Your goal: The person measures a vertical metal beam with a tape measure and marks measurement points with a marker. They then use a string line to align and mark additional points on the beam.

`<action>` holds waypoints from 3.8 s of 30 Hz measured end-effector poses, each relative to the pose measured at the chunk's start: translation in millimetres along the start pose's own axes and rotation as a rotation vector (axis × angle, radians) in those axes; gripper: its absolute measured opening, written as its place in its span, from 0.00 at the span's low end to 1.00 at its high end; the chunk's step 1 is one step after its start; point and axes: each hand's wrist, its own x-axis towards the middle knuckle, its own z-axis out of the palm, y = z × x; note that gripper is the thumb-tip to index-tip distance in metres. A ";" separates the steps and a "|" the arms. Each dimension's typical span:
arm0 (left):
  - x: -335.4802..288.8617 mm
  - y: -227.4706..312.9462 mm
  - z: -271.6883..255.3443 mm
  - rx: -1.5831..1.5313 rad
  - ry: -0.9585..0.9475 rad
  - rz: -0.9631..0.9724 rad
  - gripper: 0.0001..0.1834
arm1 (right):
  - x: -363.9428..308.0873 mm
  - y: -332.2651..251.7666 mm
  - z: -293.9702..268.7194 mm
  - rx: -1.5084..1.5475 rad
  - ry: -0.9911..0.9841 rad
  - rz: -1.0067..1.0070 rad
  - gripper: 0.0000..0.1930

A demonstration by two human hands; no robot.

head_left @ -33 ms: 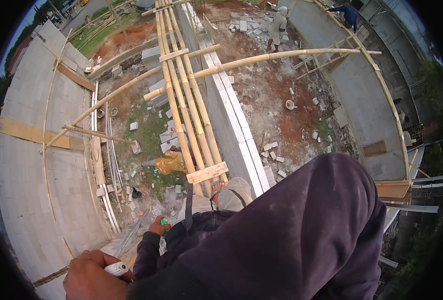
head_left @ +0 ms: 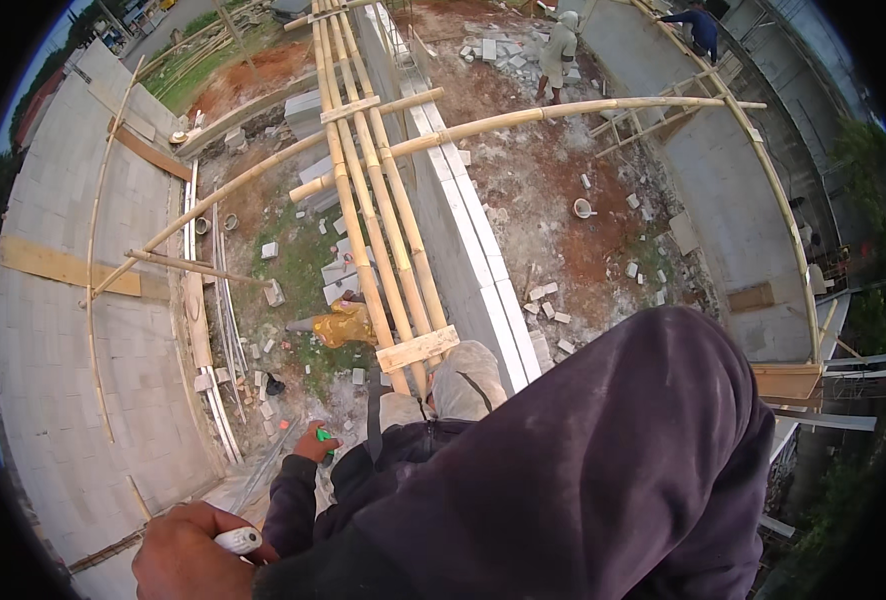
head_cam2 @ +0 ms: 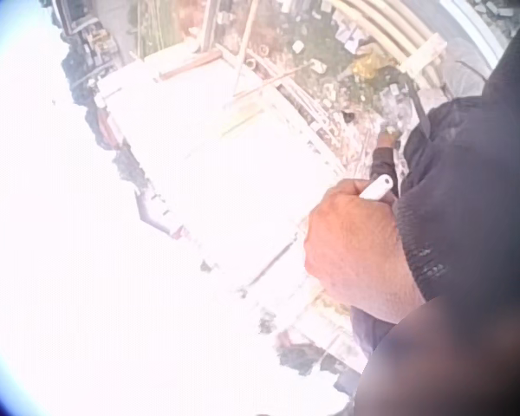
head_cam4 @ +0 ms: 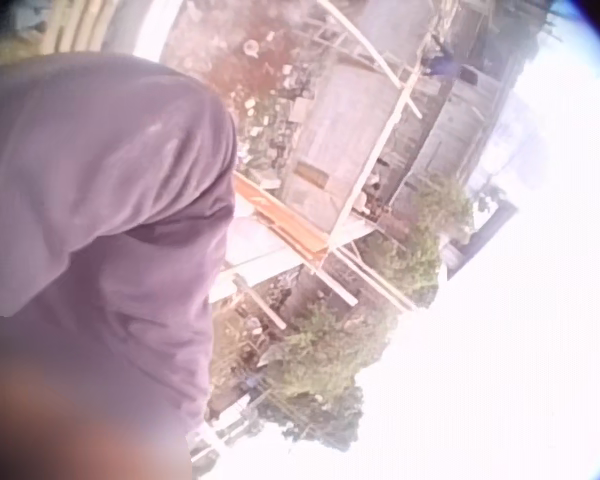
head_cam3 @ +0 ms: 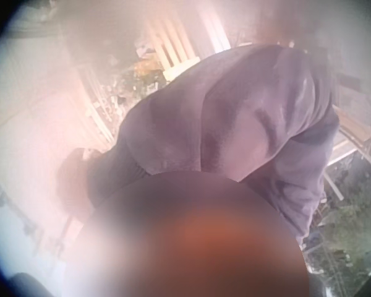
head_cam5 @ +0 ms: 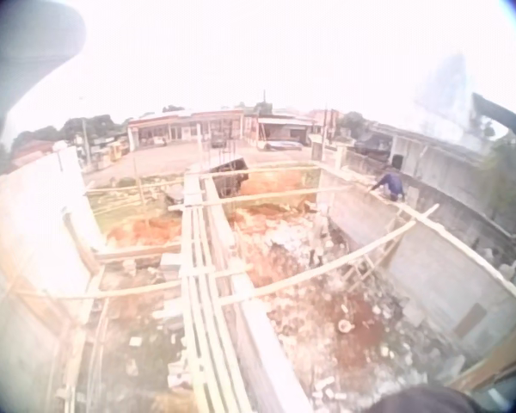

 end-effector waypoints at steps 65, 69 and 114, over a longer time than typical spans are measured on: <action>1060.9 692.7 -1110.2 -0.221 -0.080 -0.268 0.47 | 402.7 1649.8 -871.7 -0.052 0.617 1.324 0.17; 1196.1 766.1 -1230.1 -0.146 -0.073 -0.186 0.48 | 431.0 1755.1 -909.5 -0.053 0.534 1.444 0.17; 2013.6 1560.6 -2384.7 -0.793 0.248 0.323 0.32 | 1040.1 2728.3 -1604.8 0.262 0.036 1.247 0.11</action>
